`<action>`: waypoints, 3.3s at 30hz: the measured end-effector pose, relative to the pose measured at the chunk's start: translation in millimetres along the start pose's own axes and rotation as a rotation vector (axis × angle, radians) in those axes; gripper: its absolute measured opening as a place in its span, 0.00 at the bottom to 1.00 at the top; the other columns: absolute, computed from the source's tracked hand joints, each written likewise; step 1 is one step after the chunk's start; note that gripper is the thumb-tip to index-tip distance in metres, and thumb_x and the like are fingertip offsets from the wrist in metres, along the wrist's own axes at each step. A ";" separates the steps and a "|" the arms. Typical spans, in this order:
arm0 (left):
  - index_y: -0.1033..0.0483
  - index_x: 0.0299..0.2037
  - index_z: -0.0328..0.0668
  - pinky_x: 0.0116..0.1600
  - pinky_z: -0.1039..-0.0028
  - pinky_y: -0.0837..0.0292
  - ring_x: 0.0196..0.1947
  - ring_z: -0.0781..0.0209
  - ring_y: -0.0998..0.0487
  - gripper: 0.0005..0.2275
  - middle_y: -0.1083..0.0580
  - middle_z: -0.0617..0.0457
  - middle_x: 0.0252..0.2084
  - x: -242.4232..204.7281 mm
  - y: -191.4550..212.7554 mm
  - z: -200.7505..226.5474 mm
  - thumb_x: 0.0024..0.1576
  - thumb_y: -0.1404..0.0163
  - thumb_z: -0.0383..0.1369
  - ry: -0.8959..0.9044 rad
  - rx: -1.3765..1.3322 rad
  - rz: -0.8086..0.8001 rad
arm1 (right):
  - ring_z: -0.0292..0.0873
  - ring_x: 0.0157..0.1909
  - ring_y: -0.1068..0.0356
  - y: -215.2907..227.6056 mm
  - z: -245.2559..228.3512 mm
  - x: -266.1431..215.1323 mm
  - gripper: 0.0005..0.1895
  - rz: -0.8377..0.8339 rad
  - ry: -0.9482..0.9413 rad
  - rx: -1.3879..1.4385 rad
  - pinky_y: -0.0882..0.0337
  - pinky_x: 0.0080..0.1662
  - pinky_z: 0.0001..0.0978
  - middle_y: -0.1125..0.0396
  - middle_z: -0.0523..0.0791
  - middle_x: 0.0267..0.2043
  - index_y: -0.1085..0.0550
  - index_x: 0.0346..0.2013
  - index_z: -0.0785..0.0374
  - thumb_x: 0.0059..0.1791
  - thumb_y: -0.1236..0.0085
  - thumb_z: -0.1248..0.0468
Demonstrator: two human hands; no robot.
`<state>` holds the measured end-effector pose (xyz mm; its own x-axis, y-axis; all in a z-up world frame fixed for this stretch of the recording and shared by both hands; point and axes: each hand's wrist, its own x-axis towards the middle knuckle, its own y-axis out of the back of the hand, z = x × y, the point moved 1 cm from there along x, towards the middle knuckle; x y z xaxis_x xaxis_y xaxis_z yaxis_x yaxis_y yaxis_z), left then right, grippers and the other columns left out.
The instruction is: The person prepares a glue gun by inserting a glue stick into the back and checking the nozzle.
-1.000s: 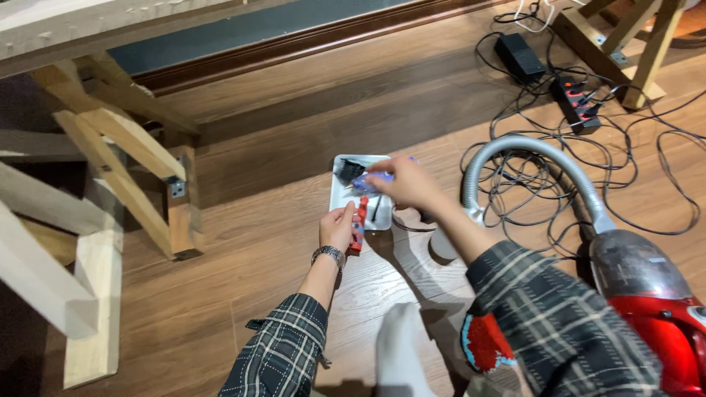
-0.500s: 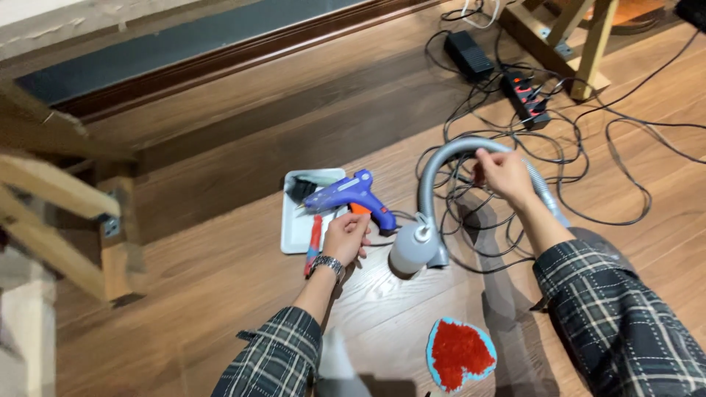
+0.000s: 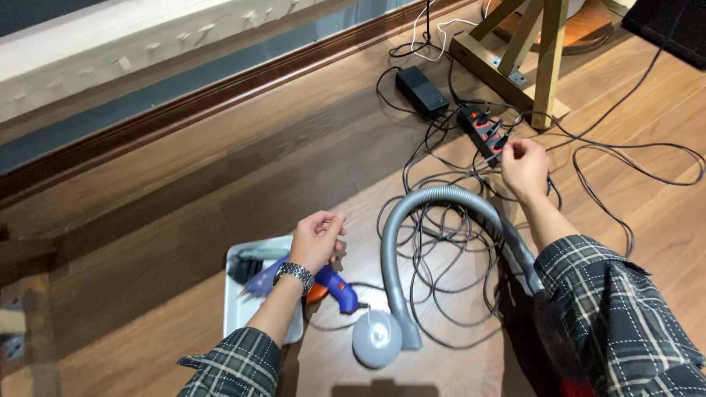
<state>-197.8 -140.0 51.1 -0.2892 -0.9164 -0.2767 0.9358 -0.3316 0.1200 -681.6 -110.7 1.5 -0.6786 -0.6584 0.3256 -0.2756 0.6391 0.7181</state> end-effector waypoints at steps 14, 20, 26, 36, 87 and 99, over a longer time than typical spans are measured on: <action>0.15 0.43 0.45 0.30 0.75 0.21 0.25 0.66 0.18 0.10 0.16 0.54 0.33 75.1 -51.9 13.0 0.59 0.44 0.39 0.076 0.289 -0.068 | 0.57 0.60 0.27 -39.2 -19.2 132.2 0.18 -0.399 0.124 -0.479 0.36 0.61 0.51 0.22 0.42 0.53 0.20 0.54 0.44 0.53 0.49 0.50; 0.14 0.43 0.56 0.44 0.71 0.20 0.37 0.65 0.16 0.10 0.16 0.61 0.37 98.4 -92.3 9.0 0.58 0.45 0.44 0.049 0.467 -0.144 | 0.66 0.63 0.29 -19.4 -66.8 128.9 0.20 -0.615 0.056 -0.515 0.40 0.61 0.59 0.22 0.55 0.55 0.20 0.53 0.59 0.53 0.46 0.51; 0.15 0.46 0.57 0.54 0.61 0.22 0.47 0.49 0.16 0.12 0.16 0.54 0.41 125.5 -157.0 36.7 0.58 0.46 0.46 -0.115 0.530 -0.195 | 0.57 0.61 0.27 -29.3 -70.6 137.6 0.16 -0.732 0.101 -0.647 0.45 0.62 0.55 0.20 0.42 0.49 0.17 0.46 0.42 0.51 0.46 0.44; 0.37 0.72 0.52 0.67 0.51 0.32 0.65 0.43 0.27 0.29 0.33 0.55 0.72 188.0 -276.5 29.9 0.55 0.59 0.33 -0.409 1.056 -0.524 | 0.45 0.52 0.23 -76.1 -29.9 132.4 0.19 -0.877 0.104 -0.415 0.25 0.52 0.41 0.21 0.36 0.38 0.18 0.34 0.41 0.34 0.25 0.42; 0.31 0.45 0.40 0.34 0.72 0.15 0.30 0.57 0.14 0.30 0.18 0.45 0.39 -77.4 9.6 -61.3 0.49 0.37 0.58 0.508 0.384 0.032 | 0.55 0.62 0.27 -23.0 -231.8 -214.0 0.41 -1.399 0.668 -0.651 0.26 0.58 0.52 0.26 0.49 0.58 0.32 0.69 0.35 0.46 0.49 0.25; 0.36 0.57 0.29 0.47 0.66 0.15 0.51 0.44 0.18 0.35 0.27 0.36 0.58 -60.6 -3.5 -64.1 0.44 0.29 0.35 0.426 0.049 0.375 | 0.52 0.57 0.23 66.5 -147.8 -164.7 0.26 -1.318 0.484 -0.773 0.23 0.55 0.46 0.21 0.43 0.49 0.21 0.53 0.42 0.39 0.39 0.52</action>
<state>-170.6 -68.9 6.3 0.1772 -0.8053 -0.5658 0.9453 -0.0207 0.3255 -487.5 -18.6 86.5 0.0534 -0.7154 -0.6967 0.0294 -0.6963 0.7172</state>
